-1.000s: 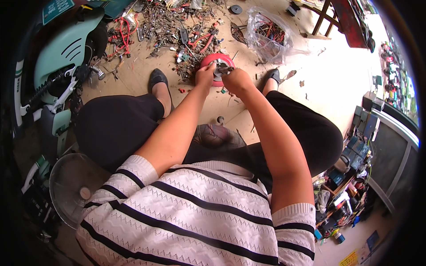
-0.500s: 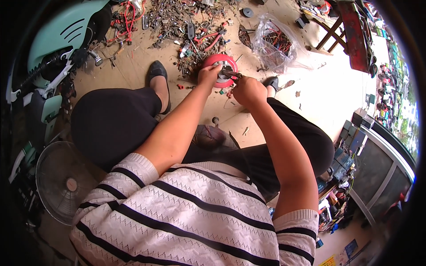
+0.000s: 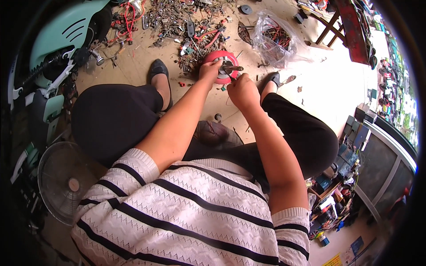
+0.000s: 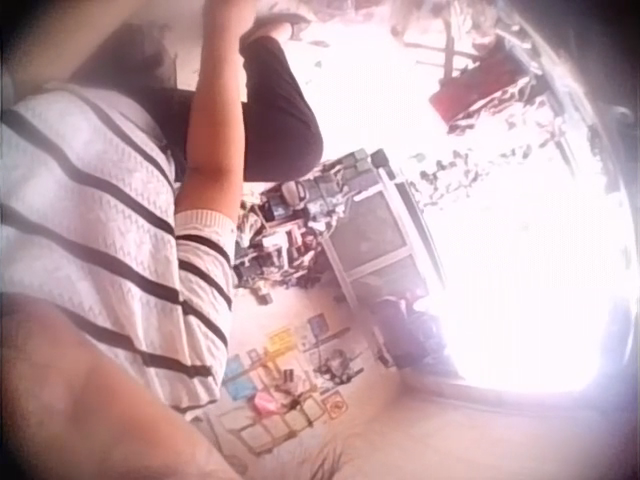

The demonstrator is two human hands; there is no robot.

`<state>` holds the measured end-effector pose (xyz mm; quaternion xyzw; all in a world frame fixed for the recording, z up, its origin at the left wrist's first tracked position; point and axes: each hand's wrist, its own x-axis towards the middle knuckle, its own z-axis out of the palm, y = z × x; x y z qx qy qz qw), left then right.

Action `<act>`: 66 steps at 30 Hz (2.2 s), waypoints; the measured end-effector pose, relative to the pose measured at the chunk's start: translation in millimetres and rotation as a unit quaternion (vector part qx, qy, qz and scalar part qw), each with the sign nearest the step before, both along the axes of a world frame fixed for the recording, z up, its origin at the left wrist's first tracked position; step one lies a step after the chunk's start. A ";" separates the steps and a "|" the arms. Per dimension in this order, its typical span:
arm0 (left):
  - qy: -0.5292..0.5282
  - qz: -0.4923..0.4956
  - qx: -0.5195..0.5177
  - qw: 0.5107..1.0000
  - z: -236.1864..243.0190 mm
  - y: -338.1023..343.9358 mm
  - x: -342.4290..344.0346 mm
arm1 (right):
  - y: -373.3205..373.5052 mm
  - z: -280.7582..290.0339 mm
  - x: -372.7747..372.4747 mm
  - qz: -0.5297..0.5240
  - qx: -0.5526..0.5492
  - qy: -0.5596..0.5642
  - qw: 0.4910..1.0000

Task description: The person disassembles a red plastic motorcycle component, using a screwdriver to remove internal screws and a hammer to tap out a metal shaft.

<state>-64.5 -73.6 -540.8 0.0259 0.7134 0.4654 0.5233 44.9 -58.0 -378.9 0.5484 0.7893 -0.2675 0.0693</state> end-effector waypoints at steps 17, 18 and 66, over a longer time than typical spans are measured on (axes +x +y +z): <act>-0.089 -0.007 -0.011 0.996 23.0 -5.1 -7.4 | -15.1 10.2 24.5 -0.089 0.026 0.034 0.995; -0.086 -0.011 -0.013 0.996 25.4 -5.6 -7.2 | -16.3 8.6 26.0 -0.095 0.018 0.060 0.993; -0.224 0.107 0.028 0.968 26.6 -10.9 -9.4 | -30.9 -24.3 49.1 -0.171 -0.052 0.199 0.964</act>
